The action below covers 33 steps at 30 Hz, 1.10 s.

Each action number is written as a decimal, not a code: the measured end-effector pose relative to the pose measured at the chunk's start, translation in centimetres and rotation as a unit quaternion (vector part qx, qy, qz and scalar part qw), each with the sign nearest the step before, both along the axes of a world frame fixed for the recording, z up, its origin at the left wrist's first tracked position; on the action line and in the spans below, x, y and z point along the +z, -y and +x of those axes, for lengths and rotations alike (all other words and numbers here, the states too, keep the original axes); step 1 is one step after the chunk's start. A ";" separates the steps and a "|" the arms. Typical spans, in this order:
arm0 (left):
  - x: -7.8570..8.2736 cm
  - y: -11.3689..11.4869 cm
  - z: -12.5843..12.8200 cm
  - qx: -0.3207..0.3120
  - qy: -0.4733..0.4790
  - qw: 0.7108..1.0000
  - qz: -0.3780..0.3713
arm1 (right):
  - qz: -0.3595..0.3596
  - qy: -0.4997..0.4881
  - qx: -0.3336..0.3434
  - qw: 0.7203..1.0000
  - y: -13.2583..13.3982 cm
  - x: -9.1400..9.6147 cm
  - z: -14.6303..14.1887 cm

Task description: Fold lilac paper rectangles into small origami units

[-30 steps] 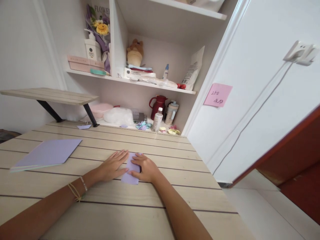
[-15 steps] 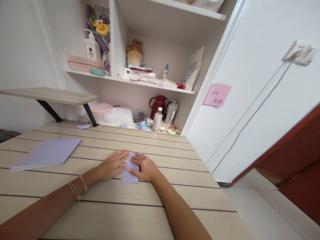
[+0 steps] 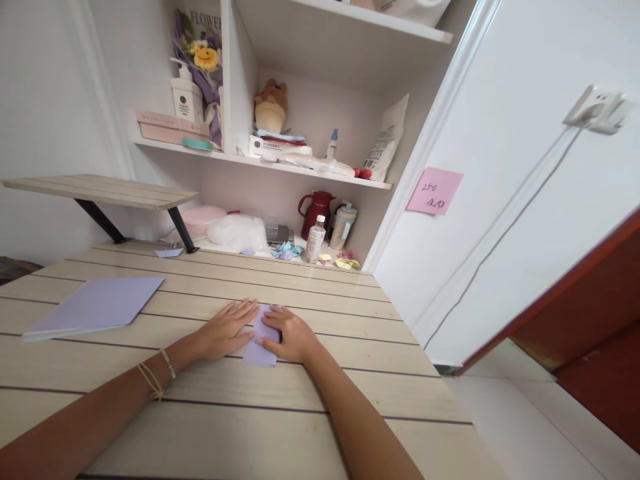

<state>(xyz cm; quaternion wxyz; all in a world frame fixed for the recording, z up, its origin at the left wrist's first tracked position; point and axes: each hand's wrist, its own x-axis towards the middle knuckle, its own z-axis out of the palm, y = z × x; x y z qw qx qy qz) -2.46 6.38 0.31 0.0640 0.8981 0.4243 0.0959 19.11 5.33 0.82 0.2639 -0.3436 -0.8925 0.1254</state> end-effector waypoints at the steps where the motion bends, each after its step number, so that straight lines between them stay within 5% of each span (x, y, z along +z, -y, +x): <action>1: 0.0 0.0 0.0 -0.001 0.001 1.000 -0.001 | 0.000 0.001 0.000 1.000 0.0 0.0 0.0; 33: -0.2 -0.1 0.0 -0.001 0.002 1.000 0.007 | -0.005 0.009 -0.004 1.000 -0.2 -0.1 0.0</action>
